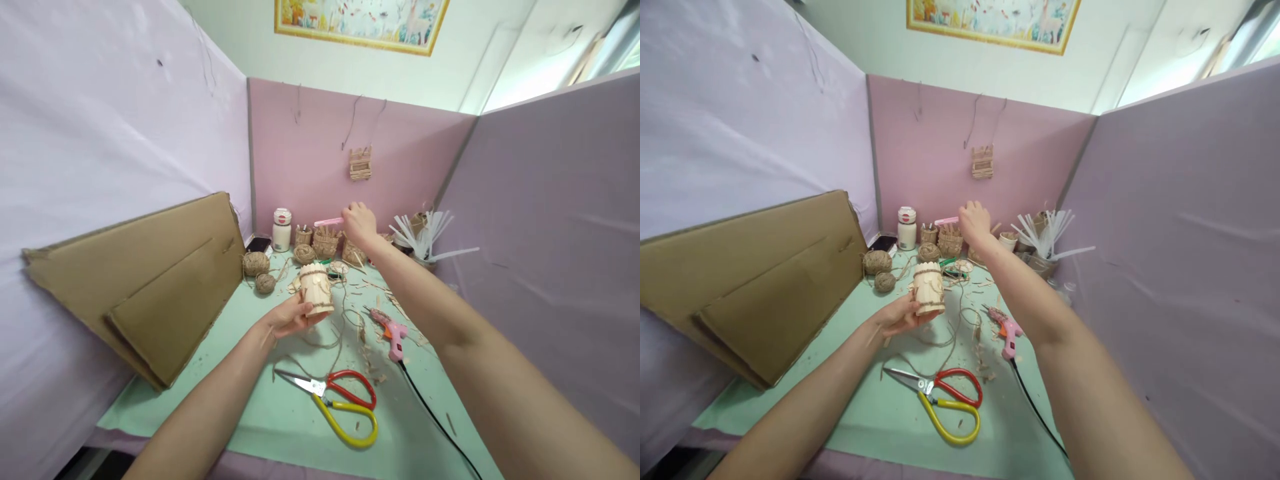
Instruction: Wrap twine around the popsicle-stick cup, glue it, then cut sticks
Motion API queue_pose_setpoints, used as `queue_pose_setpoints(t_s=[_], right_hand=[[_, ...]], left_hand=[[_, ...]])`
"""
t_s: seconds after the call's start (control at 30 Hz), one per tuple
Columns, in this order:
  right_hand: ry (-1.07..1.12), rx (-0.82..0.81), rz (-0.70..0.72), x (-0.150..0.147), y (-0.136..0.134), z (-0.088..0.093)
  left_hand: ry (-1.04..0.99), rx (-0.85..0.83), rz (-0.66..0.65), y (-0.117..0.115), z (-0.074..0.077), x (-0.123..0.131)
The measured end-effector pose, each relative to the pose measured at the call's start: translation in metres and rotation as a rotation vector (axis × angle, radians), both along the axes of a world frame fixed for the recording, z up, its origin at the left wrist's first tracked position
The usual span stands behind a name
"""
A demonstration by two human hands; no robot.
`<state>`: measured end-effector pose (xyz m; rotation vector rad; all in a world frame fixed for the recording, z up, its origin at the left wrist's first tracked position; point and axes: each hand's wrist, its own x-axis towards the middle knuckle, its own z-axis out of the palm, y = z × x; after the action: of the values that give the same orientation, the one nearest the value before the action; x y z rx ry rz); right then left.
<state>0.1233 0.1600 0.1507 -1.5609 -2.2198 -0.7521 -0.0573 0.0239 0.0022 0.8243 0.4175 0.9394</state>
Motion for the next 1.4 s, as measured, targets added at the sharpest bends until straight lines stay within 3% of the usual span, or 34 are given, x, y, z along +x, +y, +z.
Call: queue_pose_setpoints(t_s=[0.1, 0.27, 0.4, 0.53, 0.63, 0.73, 0.83, 0.9, 1.0, 1.1, 1.23, 1.4], right_hand=[[-0.06, -0.039, 0.064, -0.039, 0.048, 0.002], [-0.167, -0.128, 0.149, -0.086, 0.104, -0.014], [-0.209, -0.195, 0.191, -0.108, 0.122, -0.03], [-0.183, -0.23, 0.23, -0.118, 0.115, -0.041], [-0.112, -0.199, 0.258, -0.112, 0.093, -0.041], [-0.01, -0.148, 0.279, -0.089, 0.055, -0.032], [0.111, -0.105, 0.316, -0.051, -0.006, -0.022], [0.386, -0.046, 0.434, -0.024, -0.058, -0.023], [0.66, -0.017, 0.425, 0.005, -0.133, -0.041], [0.799, 0.025, 0.483, 0.014, -0.18, -0.075], [0.882, 0.038, 0.431, 0.007, -0.19, -0.118], [0.907, 0.076, 0.333, 0.001, -0.18, -0.134]], left_hand=[[-0.014, -0.015, 0.032, 0.004, -0.004, -0.004], [-0.027, -0.083, 0.103, 0.009, -0.003, -0.009], [-0.016, -0.091, 0.123, 0.01, -0.002, -0.011], [-0.027, -0.064, 0.109, 0.009, 0.001, -0.013], [-0.065, -0.006, 0.078, 0.007, 0.004, -0.015], [-0.08, 0.045, 0.037, 0.006, 0.005, -0.015], [-0.051, 0.061, 0.029, 0.004, 0.003, -0.011], [-0.033, 0.067, 0.016, 0.003, 0.002, -0.007], [-0.012, 0.085, -0.03, 0.0, 0.0, 0.003], [0.01, 0.114, -0.054, -0.004, 0.0, 0.012], [0.043, 0.144, -0.068, -0.009, 0.0, 0.018], [0.1, 0.134, -0.07, -0.012, -0.002, 0.023]])
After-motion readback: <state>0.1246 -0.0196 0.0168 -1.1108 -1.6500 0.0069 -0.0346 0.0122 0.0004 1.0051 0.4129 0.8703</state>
